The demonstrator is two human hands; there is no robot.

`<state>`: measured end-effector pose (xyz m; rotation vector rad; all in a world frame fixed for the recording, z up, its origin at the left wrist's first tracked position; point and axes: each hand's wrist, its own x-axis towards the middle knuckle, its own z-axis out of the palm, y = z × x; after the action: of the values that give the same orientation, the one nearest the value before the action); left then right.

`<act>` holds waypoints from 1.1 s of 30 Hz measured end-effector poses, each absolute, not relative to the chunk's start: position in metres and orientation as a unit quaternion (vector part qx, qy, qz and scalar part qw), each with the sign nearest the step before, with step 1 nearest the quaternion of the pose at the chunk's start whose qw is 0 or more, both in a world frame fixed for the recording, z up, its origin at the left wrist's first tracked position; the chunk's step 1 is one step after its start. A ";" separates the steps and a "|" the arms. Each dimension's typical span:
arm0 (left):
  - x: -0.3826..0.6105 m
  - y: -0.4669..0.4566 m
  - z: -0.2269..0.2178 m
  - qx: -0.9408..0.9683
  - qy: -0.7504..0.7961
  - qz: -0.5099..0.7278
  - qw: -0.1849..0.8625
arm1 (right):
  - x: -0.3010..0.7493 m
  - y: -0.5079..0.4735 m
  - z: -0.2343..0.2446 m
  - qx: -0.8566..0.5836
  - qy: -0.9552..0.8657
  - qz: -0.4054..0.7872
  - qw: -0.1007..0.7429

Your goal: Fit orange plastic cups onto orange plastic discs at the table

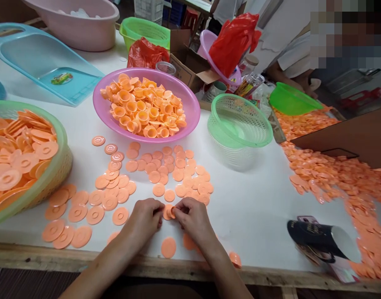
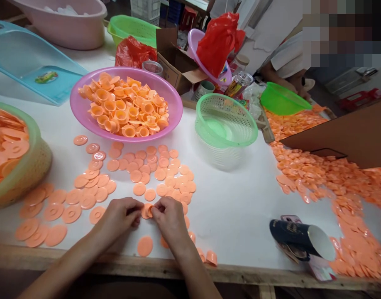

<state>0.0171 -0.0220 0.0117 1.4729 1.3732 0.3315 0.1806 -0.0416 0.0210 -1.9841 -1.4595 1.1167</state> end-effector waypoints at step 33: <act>0.034 -0.003 0.037 0.594 0.584 0.225 0.506 | 0.203 -0.064 0.029 -0.666 -0.531 0.430 0.297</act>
<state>0.0341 -0.0033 0.0369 1.4319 1.4078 0.5434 0.2027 -0.0639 0.0293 -1.7711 -1.4119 1.1439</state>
